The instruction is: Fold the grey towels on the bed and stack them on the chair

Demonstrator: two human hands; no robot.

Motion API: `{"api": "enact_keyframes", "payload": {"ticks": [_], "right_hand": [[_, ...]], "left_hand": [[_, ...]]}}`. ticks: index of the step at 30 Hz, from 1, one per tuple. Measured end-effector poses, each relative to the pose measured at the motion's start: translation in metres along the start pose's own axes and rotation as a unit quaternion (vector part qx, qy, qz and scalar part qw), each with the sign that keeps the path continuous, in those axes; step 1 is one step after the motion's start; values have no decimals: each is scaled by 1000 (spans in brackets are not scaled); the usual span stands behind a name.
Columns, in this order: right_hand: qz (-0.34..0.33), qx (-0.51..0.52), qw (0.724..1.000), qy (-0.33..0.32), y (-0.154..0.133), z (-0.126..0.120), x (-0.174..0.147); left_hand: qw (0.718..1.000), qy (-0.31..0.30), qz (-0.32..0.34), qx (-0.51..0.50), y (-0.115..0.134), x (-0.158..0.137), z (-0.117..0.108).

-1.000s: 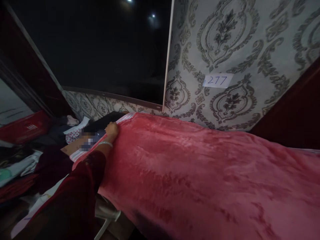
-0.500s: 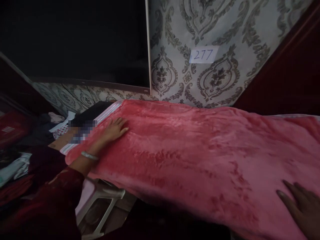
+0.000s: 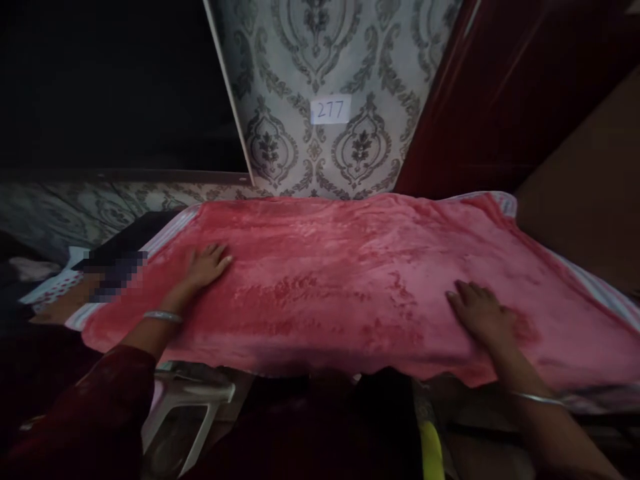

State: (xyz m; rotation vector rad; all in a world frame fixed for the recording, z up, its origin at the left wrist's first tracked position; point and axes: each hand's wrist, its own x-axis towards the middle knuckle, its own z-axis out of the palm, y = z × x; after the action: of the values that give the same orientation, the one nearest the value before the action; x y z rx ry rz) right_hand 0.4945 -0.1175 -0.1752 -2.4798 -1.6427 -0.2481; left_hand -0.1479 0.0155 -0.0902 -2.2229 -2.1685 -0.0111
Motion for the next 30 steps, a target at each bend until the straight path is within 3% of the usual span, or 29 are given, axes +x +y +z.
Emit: {"api": "enact_keyframes", "payload": {"ticks": [2,5,8,10,12,14,16,20,25,28,30], "right_hand": [[-23,25,999,-27,-41,-19,3],[-130,61,988,-49,-124,-40,5],[-214,95,969,-78,-198,-42,7],[-265,100,955,-86,-226,-36,8],[-293,102,946,-88,-232,-29,14],[-278,95,952,-86,-214,-24,24],[-216,73,970,-88,-177,-20,35],[-37,18,994,-98,-61,-20,45],[144,-22,984,-104,75,-31,19],[244,-18,966,-88,109,-39,5],[279,-20,958,-69,105,-42,6]], "left_hand": [[998,5,55,-11,33,3,-2],[988,7,149,-24,86,10,1],[984,14,178,-16,122,15,10],[984,20,176,-4,132,17,17],[984,29,175,4,134,20,23],[982,39,182,9,131,22,27],[980,58,189,13,128,25,29],[976,88,201,8,124,30,32],[973,98,210,-8,124,32,34],[972,109,210,-16,127,34,33],[972,103,209,-14,128,35,34]]}}
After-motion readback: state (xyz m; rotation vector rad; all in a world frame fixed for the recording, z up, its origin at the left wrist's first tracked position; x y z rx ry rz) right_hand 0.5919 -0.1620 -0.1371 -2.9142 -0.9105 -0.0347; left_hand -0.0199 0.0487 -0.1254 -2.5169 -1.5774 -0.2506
